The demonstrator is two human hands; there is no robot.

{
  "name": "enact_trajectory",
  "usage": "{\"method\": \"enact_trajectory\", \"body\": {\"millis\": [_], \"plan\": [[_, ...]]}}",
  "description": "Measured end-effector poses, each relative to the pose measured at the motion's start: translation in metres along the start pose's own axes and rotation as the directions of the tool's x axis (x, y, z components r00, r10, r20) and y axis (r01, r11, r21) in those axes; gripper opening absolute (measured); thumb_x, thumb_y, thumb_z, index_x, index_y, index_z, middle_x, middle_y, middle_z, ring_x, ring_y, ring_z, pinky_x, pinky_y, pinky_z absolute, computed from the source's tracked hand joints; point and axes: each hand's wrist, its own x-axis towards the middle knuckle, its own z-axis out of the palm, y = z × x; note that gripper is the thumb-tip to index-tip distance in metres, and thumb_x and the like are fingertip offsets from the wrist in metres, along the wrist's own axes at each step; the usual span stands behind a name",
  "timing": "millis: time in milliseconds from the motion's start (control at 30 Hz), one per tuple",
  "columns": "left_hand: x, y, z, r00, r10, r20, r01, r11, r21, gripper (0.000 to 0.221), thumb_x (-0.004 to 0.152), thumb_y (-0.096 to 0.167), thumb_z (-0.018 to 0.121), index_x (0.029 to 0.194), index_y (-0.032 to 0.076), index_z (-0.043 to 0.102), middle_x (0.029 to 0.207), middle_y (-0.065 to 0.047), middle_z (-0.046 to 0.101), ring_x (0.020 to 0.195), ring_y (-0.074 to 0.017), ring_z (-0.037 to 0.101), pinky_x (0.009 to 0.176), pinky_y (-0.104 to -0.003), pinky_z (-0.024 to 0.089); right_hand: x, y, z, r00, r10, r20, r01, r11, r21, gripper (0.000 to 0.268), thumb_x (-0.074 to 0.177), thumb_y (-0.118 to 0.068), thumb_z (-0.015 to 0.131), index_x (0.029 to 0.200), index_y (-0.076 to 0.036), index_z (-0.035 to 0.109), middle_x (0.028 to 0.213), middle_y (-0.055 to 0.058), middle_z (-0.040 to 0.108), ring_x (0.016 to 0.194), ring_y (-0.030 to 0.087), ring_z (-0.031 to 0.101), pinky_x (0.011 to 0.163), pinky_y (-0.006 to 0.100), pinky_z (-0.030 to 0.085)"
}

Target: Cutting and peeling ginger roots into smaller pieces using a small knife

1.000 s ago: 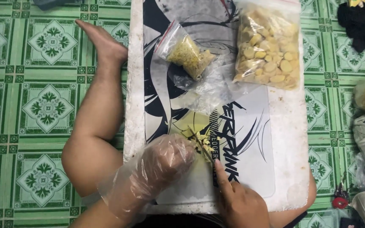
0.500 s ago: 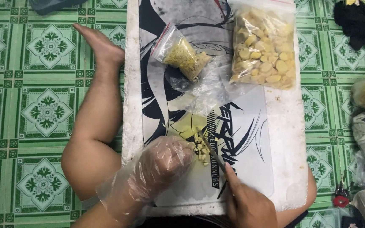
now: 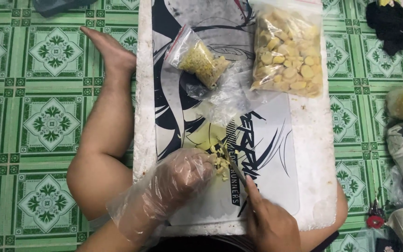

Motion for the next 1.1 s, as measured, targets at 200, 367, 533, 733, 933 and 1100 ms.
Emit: {"method": "enact_trajectory", "body": {"millis": [200,367,533,733,933,1100], "plan": [[0.018,-0.008,-0.012,0.998,0.047,0.032,-0.048,0.998,0.028,0.127,0.057,0.087,0.022,0.163,0.028,-0.015,0.177,-0.009,-0.016,0.161,-0.0347,-0.017,0.120,-0.076,-0.004,0.009,-0.012,-0.008,1.000,-0.007,-0.004,0.007,1.000,-0.030,0.074,0.081,-0.017,0.076,0.153,-0.020,0.055,0.059,-0.002,0.066,0.042,0.016,0.054,0.047,0.034,0.049],[0.023,-0.010,-0.013,0.997,0.060,0.046,-0.059,0.998,-0.011,0.128,0.056,0.087,0.025,0.163,0.029,-0.016,0.177,-0.009,-0.017,0.161,-0.0362,-0.018,0.119,-0.078,-0.004,0.007,-0.007,-0.002,0.999,-0.017,0.044,0.021,0.997,-0.080,0.076,0.081,-0.019,0.075,0.153,-0.022,0.053,0.057,-0.003,0.064,0.042,0.015,0.054,0.044,0.034,0.048],[0.020,-0.007,-0.010,0.999,0.024,0.032,-0.023,0.999,-0.024,0.130,0.053,0.087,0.024,0.163,0.030,-0.014,0.177,-0.007,-0.018,0.160,-0.0347,-0.020,0.116,-0.081,-0.007,0.010,-0.010,-0.006,0.999,-0.045,0.004,0.045,0.998,-0.051,0.076,0.078,-0.013,0.075,0.152,-0.016,0.055,0.058,-0.003,0.064,0.042,0.015,0.054,0.044,0.034,0.047],[0.017,-0.006,-0.010,0.999,0.020,0.047,-0.019,0.999,-0.029,0.131,0.052,0.087,0.024,0.163,0.029,-0.015,0.177,-0.007,-0.019,0.160,-0.0352,-0.021,0.116,-0.083,-0.005,0.009,-0.009,-0.007,0.999,-0.054,0.000,0.054,0.998,-0.027,0.073,0.081,-0.015,0.076,0.151,-0.016,0.056,0.058,-0.003,0.064,0.042,0.014,0.055,0.044,0.033,0.048],[0.021,-0.009,-0.013,0.999,0.035,0.040,-0.035,0.999,0.000,0.131,0.052,0.088,0.024,0.163,0.030,-0.014,0.177,-0.008,-0.018,0.161,-0.0360,-0.019,0.116,-0.082,-0.005,0.004,-0.011,-0.001,0.995,0.000,0.098,0.017,0.983,-0.181,0.081,0.078,-0.026,0.076,0.155,-0.029,0.052,0.062,-0.005,0.065,0.048,0.013,0.061,0.046,0.032,0.050],[0.041,-0.018,-0.027,0.989,0.079,0.123,-0.081,0.997,0.013,0.129,0.056,0.088,0.025,0.162,0.028,-0.020,0.176,-0.010,-0.022,0.159,-0.0358,-0.024,0.118,-0.080,-0.004,0.001,-0.009,0.010,0.990,-0.102,0.093,0.126,0.945,-0.302,0.084,0.085,-0.034,0.068,0.163,-0.024,0.038,0.061,-0.005,0.058,0.044,0.013,0.054,0.038,0.032,0.043]]}}
